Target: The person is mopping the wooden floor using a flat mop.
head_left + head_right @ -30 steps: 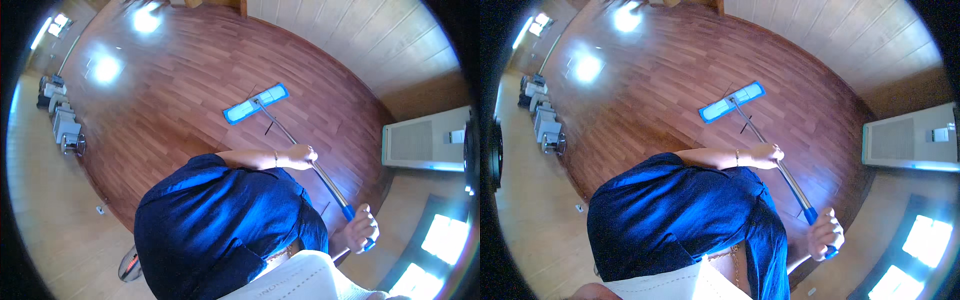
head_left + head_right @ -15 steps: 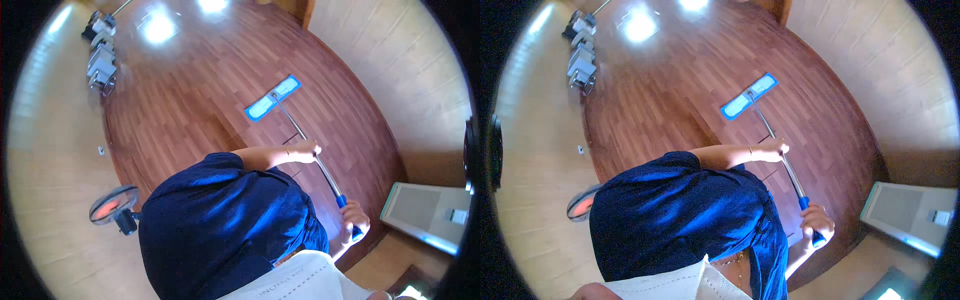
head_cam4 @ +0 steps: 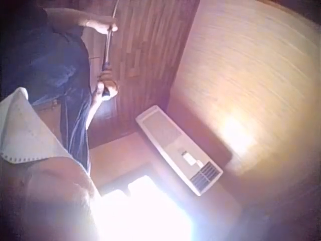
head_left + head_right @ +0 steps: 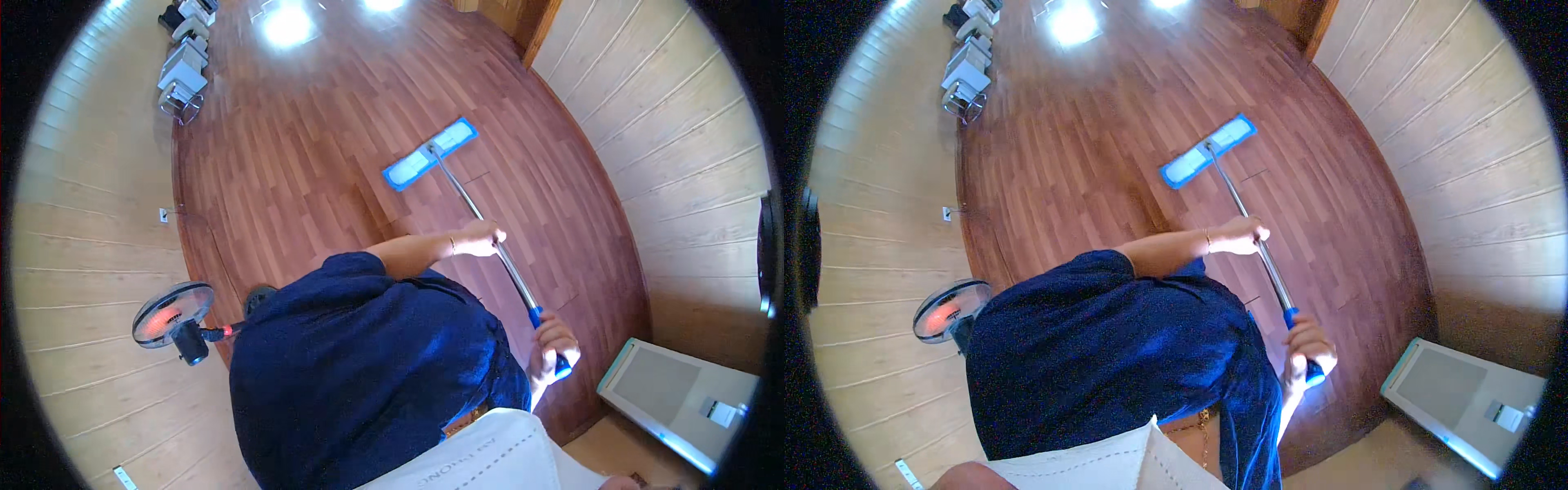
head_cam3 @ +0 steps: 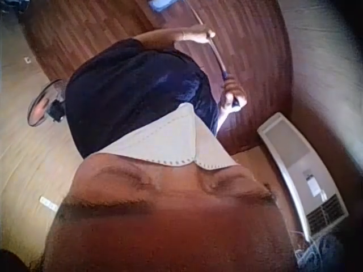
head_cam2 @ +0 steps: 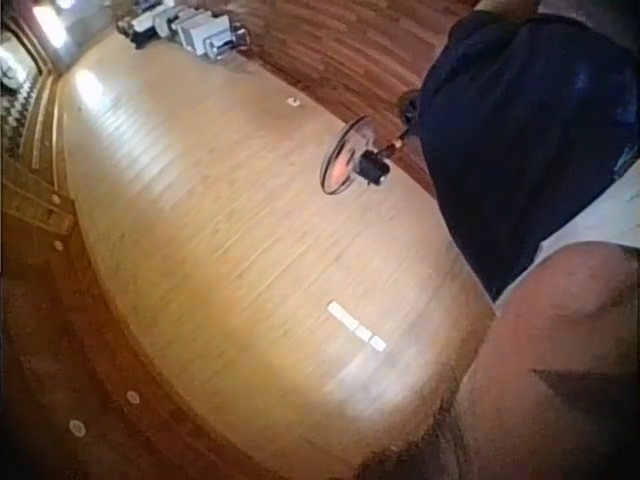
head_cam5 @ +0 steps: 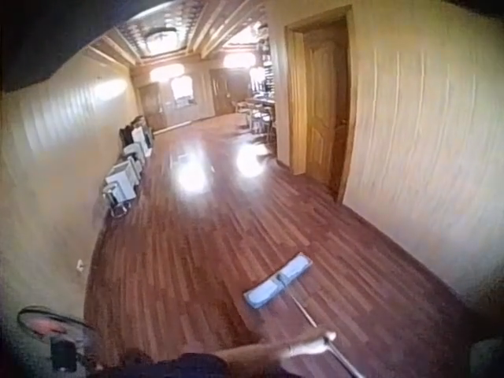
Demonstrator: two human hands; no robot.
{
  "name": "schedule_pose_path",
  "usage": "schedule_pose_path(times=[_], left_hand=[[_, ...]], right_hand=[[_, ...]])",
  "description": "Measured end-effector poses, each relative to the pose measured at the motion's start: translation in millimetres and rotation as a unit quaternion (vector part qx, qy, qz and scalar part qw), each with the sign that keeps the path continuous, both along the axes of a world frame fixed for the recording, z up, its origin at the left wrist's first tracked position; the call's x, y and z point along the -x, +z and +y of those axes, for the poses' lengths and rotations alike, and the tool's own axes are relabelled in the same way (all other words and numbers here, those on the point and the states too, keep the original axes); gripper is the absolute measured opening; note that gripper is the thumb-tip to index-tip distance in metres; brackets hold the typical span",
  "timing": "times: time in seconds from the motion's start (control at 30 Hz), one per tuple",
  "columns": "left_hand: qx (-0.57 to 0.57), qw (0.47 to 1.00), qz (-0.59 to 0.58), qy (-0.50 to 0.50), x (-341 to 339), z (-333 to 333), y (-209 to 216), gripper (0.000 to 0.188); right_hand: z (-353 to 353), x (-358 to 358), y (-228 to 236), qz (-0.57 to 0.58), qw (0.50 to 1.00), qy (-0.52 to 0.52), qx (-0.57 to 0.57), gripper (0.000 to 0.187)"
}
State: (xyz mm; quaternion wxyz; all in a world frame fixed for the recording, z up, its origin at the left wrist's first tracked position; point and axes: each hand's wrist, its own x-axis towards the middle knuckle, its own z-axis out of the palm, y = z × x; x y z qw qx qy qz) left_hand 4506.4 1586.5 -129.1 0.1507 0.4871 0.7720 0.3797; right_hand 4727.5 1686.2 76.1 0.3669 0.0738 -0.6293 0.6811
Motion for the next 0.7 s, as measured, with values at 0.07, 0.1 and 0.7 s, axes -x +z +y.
schedule_pose_path(times=[0.07,0.1,0.7], left_hand=[[0.124,0.992,-0.036,0.004,56,2,-1,0.007],[0.095,0.995,0.000,0.010,81,0,-7,0.006],[-0.007,0.999,0.020,0.026,310,17,88,0.017]], right_hand=[[6,41,-9,-0.033,0.999,0.022,-0.010,0.030],[8,60,-7,-0.053,0.998,0.026,-0.018,0.029],[56,353,87,0.120,0.985,0.060,-0.112,0.038]])
